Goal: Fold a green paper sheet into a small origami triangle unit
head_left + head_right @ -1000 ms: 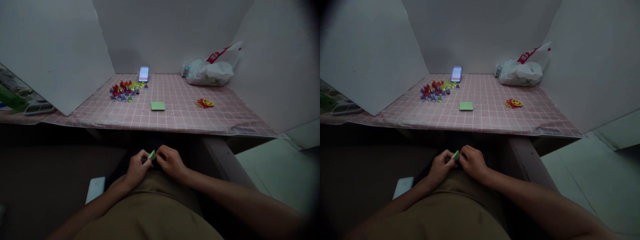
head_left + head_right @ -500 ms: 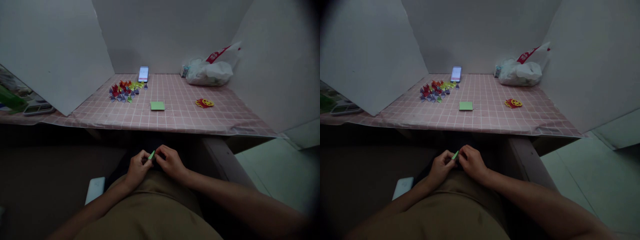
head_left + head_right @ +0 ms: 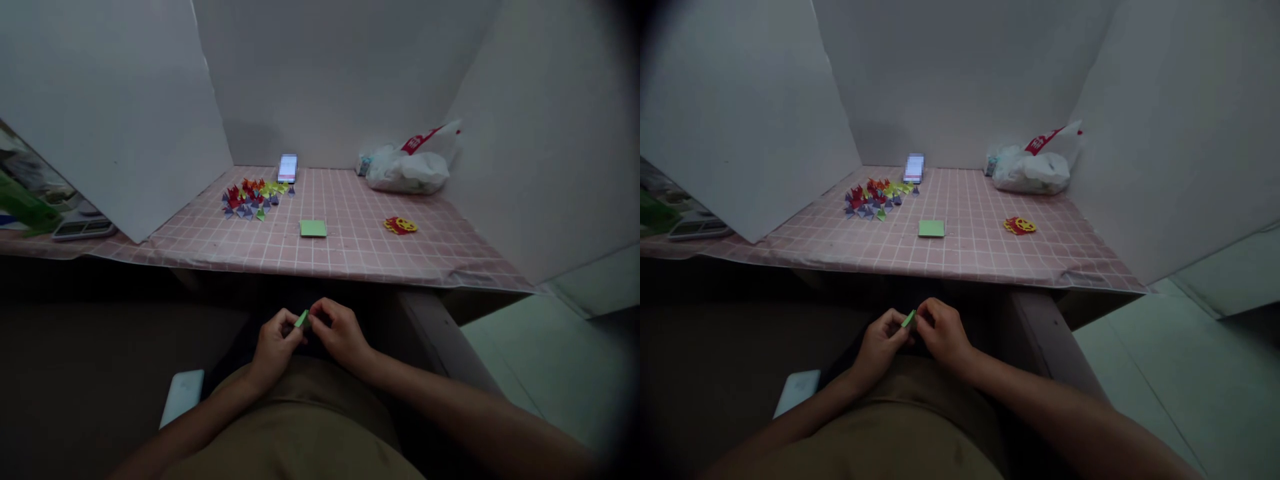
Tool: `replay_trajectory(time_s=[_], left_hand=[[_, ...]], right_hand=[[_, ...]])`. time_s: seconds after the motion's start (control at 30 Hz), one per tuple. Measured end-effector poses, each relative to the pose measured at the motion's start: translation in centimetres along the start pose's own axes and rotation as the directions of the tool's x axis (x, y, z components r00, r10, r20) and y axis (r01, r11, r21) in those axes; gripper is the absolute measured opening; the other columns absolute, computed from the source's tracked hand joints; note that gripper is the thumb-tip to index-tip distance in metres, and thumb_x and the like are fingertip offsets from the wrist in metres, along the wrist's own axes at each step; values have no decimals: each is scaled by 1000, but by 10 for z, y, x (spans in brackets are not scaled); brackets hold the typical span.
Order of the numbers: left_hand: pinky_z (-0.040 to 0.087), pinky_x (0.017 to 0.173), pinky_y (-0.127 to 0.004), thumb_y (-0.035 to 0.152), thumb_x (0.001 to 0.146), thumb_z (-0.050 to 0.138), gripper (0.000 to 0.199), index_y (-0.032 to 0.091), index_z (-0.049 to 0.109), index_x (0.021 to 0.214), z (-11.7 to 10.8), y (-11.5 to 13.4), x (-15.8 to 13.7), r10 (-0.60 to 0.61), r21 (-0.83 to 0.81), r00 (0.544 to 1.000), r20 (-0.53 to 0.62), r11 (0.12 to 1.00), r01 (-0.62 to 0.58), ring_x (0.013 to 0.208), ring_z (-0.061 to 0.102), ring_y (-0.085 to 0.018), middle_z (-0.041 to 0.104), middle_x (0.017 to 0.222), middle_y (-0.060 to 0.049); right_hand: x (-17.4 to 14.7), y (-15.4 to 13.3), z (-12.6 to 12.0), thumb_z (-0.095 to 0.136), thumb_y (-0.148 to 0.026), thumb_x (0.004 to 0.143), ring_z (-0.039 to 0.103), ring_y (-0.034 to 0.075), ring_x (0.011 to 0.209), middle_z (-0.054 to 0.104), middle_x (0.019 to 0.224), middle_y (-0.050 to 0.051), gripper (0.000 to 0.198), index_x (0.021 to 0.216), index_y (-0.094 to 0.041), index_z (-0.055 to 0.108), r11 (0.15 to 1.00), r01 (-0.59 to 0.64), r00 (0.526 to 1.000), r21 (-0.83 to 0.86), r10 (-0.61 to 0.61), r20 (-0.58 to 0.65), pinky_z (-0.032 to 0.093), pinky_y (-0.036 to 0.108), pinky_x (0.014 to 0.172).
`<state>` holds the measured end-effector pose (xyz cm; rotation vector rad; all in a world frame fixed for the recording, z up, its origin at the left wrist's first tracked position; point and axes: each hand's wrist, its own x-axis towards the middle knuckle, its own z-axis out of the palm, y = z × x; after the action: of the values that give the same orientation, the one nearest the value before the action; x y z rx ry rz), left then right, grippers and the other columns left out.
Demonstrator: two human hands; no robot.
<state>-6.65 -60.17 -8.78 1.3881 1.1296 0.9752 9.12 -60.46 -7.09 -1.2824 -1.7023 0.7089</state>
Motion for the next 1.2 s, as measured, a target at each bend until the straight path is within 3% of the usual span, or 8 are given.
replay_trajectory(time_s=[0.17, 0.33, 0.63, 0.87, 1.0, 1.2], left_hand=[[44, 59, -24, 26, 79, 61, 12, 17, 57, 73, 6, 14, 4, -2, -100, 1000, -29, 995, -1, 59, 60, -14, 61, 63, 2], [43, 60, -23, 26, 78, 64, 13, 16, 58, 72, 10, 27, 10, 46, -151, 997, -66, 987, -56, 60, 58, -13, 61, 63, 2], [44, 61, -22, 28, 78, 65, 15, 15, 59, 73, 17, 52, 24, 137, -204, 980, -141, 965, -164, 60, 57, -12, 60, 63, 2], [45, 64, -24, 25, 80, 63, 10, 16, 63, 77, 17, 48, 27, 267, 3, 937, -224, 962, -274, 67, 58, -14, 62, 71, 0], [47, 68, -25, 24, 82, 62, 8, 17, 64, 81, 16, 41, 27, 376, 134, 899, -224, 926, -354, 73, 61, -16, 67, 78, -2], [47, 73, -27, 20, 85, 59, 5, 18, 63, 84, 16, 35, 28, 499, 236, 849, -174, 858, -456, 79, 63, -17, 68, 85, -3]], right_hand=[[3, -6, -8, 52, -16, 86, 55, 15, 65, 56, 71, 2, 13, 74, -20, 54, 977, 175, 982, -125, -182, -47, 41, 27, 61], [12, -13, -16, 50, -11, 86, 54, 14, 64, 56, 71, 2, 14, 75, -20, 54, 926, 328, 934, -185, -348, -86, 41, 26, 61], [37, -22, -26, 49, -10, 88, 55, 17, 73, 56, 77, 4, 13, 79, -19, 53, 896, 390, 888, -211, -427, -173, 43, 28, 68], [29, -32, -23, 52, -14, 88, 54, 16, 73, 56, 76, 3, 11, 78, -18, 57, 959, 278, 938, -62, -285, -198, 42, 28, 68], [27, -35, -23, 55, -19, 86, 57, 16, 72, 61, 76, 3, 11, 76, -17, 61, 990, 119, 977, 81, -103, -186, 43, 27, 67], [31, -37, -25, 58, -24, 79, 57, 17, 69, 64, 71, 3, 12, 73, -16, 64, 970, -79, 985, 231, 112, -134, 43, 28, 66]])
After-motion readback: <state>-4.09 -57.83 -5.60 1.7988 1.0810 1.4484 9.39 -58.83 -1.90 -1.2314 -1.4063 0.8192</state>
